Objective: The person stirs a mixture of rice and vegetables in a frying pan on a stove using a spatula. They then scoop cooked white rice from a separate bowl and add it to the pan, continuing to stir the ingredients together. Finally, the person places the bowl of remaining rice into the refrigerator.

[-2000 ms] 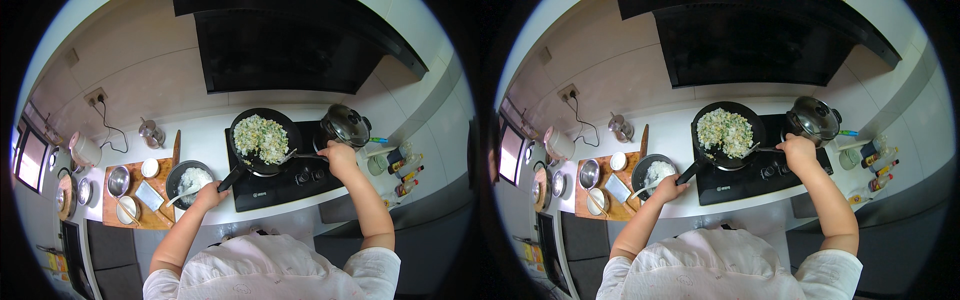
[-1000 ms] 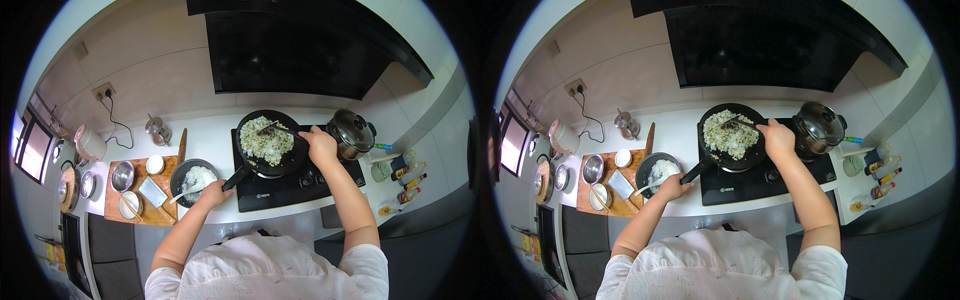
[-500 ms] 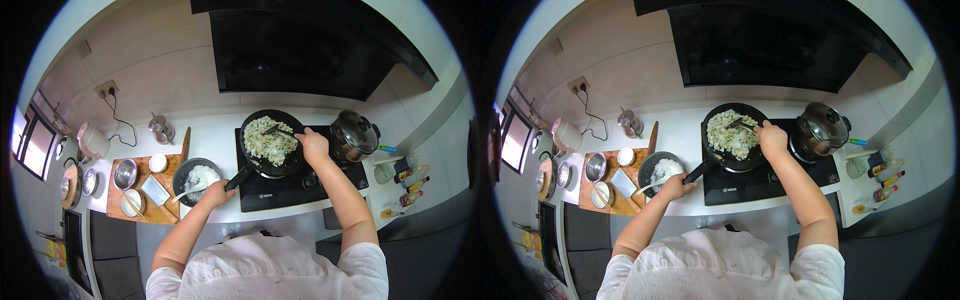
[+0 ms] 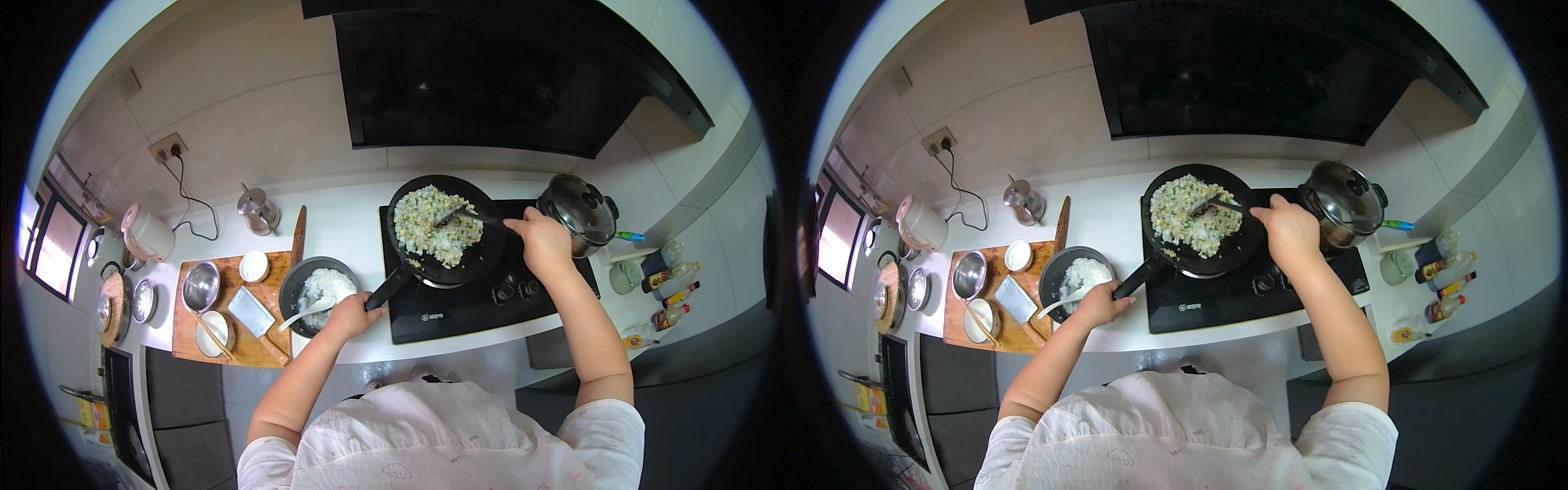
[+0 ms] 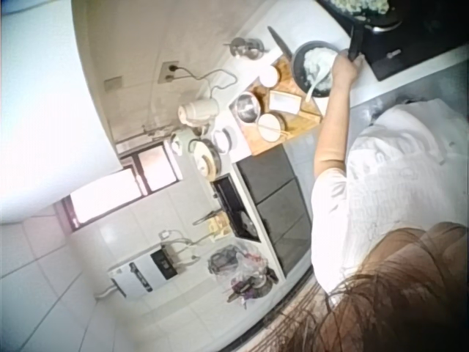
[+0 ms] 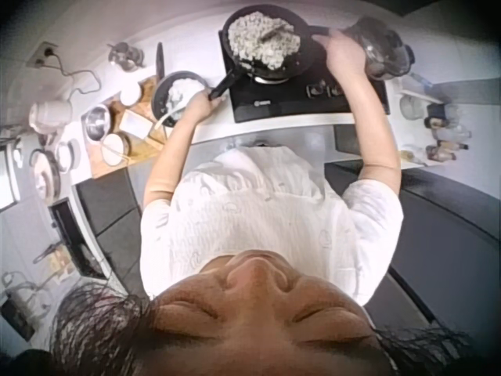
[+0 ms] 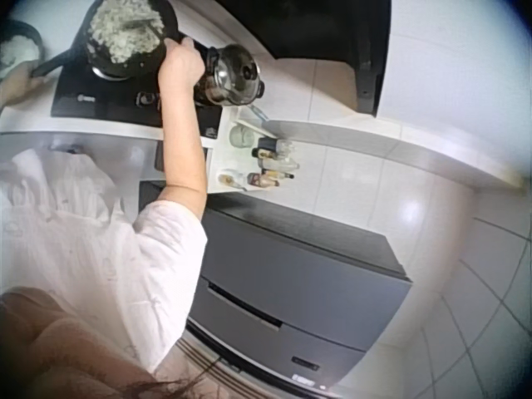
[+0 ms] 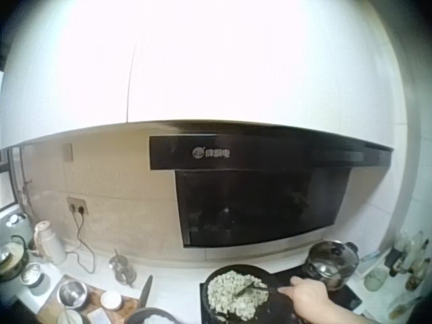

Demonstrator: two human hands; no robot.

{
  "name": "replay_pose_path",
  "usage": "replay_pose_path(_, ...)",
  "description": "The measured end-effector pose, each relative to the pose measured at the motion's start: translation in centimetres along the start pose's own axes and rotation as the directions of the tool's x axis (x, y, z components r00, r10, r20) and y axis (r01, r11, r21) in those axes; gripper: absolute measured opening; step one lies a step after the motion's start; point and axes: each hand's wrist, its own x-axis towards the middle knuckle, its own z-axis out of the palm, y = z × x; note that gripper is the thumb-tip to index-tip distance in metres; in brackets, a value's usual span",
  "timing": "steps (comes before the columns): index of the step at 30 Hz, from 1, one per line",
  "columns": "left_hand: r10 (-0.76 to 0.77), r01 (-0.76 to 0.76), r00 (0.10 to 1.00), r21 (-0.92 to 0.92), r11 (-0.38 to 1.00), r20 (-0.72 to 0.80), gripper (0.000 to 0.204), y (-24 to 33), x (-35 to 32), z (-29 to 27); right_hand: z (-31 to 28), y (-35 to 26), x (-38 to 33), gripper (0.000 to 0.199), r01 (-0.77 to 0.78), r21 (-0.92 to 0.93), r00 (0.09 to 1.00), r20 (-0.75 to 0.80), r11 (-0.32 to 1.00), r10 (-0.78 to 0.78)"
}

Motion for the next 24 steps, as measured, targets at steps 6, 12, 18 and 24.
replay_pose_path(6,0.032,-0.032,0.999,0.009,0.999,-0.008,0.034,0.2,0.2,0.0,2.0,-0.2,-3.4,0.023,0.039,-0.07,0.994,0.108,0.997,-0.032)
replay_pose_path(12,0.089,-0.085,0.995,0.095,0.992,-0.037,0.034,-0.5,0.3,0.0,-0.6,-0.6,-3.5,0.028,-0.021,-0.073,0.994,0.101,0.997,0.028)
replay_pose_path(18,0.059,-0.059,0.998,0.05,0.997,-0.003,0.036,0.4,0.0,-0.3,1.3,-0.9,-4.1,0.038,-0.042,-0.033,0.986,0.16,0.999,0.047)
replay_pose_path(24,0.07,-0.067,0.997,0.077,0.995,-0.035,0.036,0.0,-0.2,-0.3,-1.9,-1.0,-4.8,0.031,-0.066,-0.065,0.986,0.148,0.996,0.075)
